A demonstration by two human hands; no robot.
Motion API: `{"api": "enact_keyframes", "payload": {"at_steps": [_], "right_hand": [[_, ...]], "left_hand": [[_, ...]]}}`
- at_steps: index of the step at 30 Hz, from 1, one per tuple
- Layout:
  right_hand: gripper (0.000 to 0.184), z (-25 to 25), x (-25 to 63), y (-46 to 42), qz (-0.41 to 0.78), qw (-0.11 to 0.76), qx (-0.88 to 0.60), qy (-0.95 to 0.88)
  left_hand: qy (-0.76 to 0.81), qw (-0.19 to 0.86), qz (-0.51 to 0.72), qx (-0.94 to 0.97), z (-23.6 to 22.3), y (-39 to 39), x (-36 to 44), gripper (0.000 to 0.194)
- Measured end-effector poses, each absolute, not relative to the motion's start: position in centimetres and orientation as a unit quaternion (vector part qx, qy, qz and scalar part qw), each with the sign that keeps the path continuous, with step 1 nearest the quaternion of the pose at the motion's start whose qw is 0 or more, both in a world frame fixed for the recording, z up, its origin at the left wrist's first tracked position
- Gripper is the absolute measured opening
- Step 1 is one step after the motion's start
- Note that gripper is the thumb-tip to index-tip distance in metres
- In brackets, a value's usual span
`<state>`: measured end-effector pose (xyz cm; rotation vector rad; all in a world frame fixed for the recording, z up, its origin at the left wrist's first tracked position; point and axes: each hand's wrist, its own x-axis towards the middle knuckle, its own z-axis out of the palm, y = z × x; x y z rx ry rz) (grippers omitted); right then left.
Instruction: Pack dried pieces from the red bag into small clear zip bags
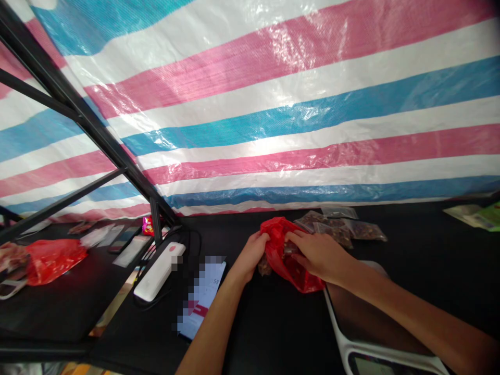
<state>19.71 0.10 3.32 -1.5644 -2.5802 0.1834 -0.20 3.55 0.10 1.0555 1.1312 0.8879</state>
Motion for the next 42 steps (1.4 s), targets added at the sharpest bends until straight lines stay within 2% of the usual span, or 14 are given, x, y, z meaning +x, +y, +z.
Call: {"api": "enact_keyframes", "payload": {"at_steps": [2,6,11,13,17,19,22,27,33,39,42], "right_hand": [[0.021,3.5,19.8,0.1,0.084,0.068,-0.516,-0.85],[0.013,4.6,20.5,0.3,0.13,0.096,-0.527,-0.835],[0.016,7.0,21.4,0.5,0.178,0.148,-0.543,-0.807],[0.021,7.9,21.2,0.3,0.191,0.183,-0.543,-0.797],[0.032,8.7,20.2,-0.3,0.188,0.289,-0.512,-0.787],[0.033,8.5,19.8,-0.6,0.162,0.31,-0.485,-0.802],[0.038,7.6,19.5,-0.8,0.101,0.303,-0.438,-0.84],[0.043,6.3,19.6,-0.5,0.036,0.315,-0.394,-0.863],[0.041,6.7,19.8,-0.4,0.029,0.327,-0.412,-0.85],[0.035,7.4,20.3,-0.1,0.034,0.351,-0.485,-0.8],[0.033,7.7,20.7,0.2,0.045,0.316,-0.501,-0.805]], "left_hand": [[0.505,0.604,0.392,0.476,-0.1,3.7,-0.3,0.019],[0.562,0.481,0.427,0.521,-0.3,4.0,-0.7,0.019],[0.565,0.319,0.474,0.596,0.8,3.7,-1.0,0.043],[0.555,0.292,0.491,0.605,1.3,3.4,-0.8,0.049],[0.523,0.292,0.49,0.633,2.2,2.4,-0.4,0.055],[0.496,0.309,0.454,0.673,2.5,1.8,-0.2,0.056],[0.46,0.324,0.409,0.718,2.6,1.1,0.2,0.059],[0.451,0.328,0.408,0.723,2.4,0.9,0.4,0.062],[0.443,0.332,0.441,0.706,2.0,1.5,-0.1,0.069],[0.419,0.31,0.487,0.701,1.6,2.2,-0.4,0.069],[0.421,0.293,0.518,0.684,1.6,2.4,-0.5,0.062]]}}
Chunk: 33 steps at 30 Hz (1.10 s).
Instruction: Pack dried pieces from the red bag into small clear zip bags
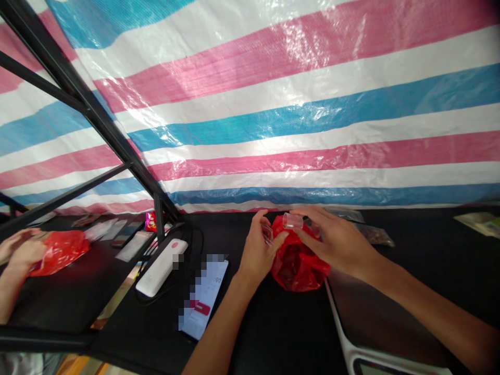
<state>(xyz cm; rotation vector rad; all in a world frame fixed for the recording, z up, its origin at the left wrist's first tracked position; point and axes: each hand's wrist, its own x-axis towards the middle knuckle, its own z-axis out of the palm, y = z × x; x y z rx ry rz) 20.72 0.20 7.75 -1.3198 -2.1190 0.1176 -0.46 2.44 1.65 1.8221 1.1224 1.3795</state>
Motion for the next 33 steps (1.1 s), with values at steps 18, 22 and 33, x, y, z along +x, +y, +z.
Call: {"api": "enact_keyframes", "payload": {"at_steps": [18,22,33], "right_hand": [[0.034,8.2,20.4,-0.4,0.107,0.263,-0.395,-0.874],[0.044,8.4,19.7,-1.1,0.18,0.29,-0.356,-0.87],[0.038,9.0,21.5,0.0,0.388,0.32,-0.38,-0.776]], "left_hand": [[0.337,0.261,0.628,0.651,2.6,0.4,0.8,0.04],[0.29,0.272,0.586,0.706,2.4,-0.5,1.0,0.059],[0.357,0.287,0.608,0.648,2.0,-0.1,1.7,0.036]]}}
